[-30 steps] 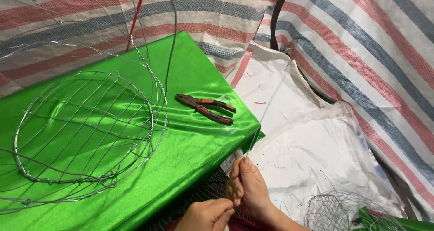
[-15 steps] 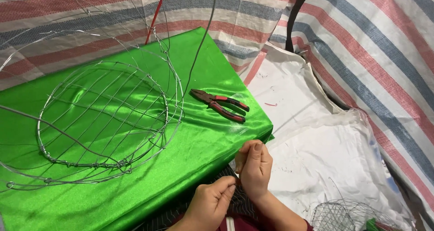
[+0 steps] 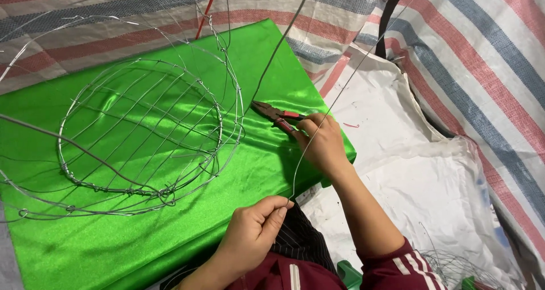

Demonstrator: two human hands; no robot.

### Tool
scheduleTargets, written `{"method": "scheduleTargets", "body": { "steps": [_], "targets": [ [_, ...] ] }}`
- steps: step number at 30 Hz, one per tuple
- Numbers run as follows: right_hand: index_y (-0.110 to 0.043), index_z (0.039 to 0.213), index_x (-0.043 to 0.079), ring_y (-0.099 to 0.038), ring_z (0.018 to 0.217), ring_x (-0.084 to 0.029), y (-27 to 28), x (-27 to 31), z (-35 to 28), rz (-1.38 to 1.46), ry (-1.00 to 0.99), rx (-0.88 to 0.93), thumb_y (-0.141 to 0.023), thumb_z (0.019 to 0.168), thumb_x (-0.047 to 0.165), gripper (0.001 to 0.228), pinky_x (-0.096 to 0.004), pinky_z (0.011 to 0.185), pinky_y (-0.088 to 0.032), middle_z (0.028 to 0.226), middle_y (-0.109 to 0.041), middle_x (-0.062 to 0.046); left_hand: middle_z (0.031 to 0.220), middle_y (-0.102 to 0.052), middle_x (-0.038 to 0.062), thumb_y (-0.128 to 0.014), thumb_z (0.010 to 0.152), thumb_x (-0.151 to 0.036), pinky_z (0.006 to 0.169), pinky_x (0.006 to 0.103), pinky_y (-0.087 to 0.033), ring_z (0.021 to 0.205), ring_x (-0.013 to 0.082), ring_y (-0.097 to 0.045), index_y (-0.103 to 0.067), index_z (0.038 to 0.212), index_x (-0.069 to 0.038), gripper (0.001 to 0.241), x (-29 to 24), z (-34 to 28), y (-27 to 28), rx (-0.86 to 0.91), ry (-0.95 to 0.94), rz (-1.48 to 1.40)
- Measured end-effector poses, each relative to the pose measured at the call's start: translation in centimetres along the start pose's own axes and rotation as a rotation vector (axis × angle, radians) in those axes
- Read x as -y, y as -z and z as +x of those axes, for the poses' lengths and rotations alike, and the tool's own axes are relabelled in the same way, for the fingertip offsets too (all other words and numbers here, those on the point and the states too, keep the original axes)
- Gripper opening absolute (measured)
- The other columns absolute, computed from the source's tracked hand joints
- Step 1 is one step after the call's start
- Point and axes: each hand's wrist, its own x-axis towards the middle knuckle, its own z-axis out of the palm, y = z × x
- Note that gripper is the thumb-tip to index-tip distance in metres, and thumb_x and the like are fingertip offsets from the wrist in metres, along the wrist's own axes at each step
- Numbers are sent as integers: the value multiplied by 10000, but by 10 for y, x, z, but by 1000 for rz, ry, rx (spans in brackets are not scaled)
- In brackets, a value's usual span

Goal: Assembling a wire frame by cutting and twisting thin wire to secure components together.

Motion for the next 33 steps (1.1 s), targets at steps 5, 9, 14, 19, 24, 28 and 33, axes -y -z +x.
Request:
{"method": "scheduleTargets", "body": {
  "steps": [5, 9, 14, 19, 24, 28, 33],
  "targets": [
    [-725, 1063, 115, -587, 1008, -376, -12, 3, 6, -22, -150, 247, -758, 907, 311, 253, -514, 809, -454, 1176, -649, -122, 509, -403, -75, -592, 1004, -247, 464, 287, -328, 469, 74, -352, -801, 1104, -146, 253, 3, 0, 2, -12, 11, 10],
    [-755, 999, 96, -627, 931, -375, -16, 2, 12, -21, -187, 273, -791, 854, 329, 276, -533, 752, -456, 1133, -659, -97, 527, -416, -73, -600, 1004, -231, 465, 286, -332, 475, 75, -353, -796, 1094, -134, 237, 3, 0, 2, -7, -14, 6],
    [-767, 1024, 66, -614, 1007, -389, -21, 4, 18, -88, -240, 341, -749, 880, 383, 349, -542, 785, -459, 1194, -642, -119, 543, -497, -68, -600, 1003, -240, 482, 280, -369, 484, 73, -397, -794, 1097, -138, 239, 5, 1, 1, 4, -24, 29],
    [-762, 1141, 116, -557, 1187, -406, -28, 3, 18, -122, -356, 465, -718, 876, 486, 458, -559, 967, -422, 1382, -577, -156, 528, -400, -76, -601, 1007, -234, 463, 281, -320, 476, 70, -341, -799, 1102, -126, 244, 8, 1, 2, 2, -19, 4],
    [-742, 1133, 119, -612, 1019, -413, -43, -4, 10, -171, -263, 317, -669, 922, 450, 400, -539, 871, -435, 1257, -637, -131, 531, -509, -84, -632, 983, -235, 460, 269, -355, 465, 56, -368, -819, 1075, -143, 229, 14, 2, -2, -33, -41, 35],
    [-702, 1105, 81, -594, 1039, -396, -46, -4, 7, -163, -289, 302, -650, 925, 433, 399, -536, 899, -426, 1223, -618, -147, 540, -487, -87, -631, 983, -246, 473, 265, -372, 479, 57, -380, -819, 1071, -142, 232, 16, 1, -1, -30, -36, 31],
    [-660, 964, 53, -594, 780, -417, -23, -4, 3, -213, -321, 105, -604, 983, 406, 358, -592, 589, -475, 962, -607, -183, 532, -507, -88, -641, 975, -239, 465, 274, -363, 466, 60, -379, -825, 1060, -157, 218, 16, 2, -1, -49, -25, 45]
  ]
}}
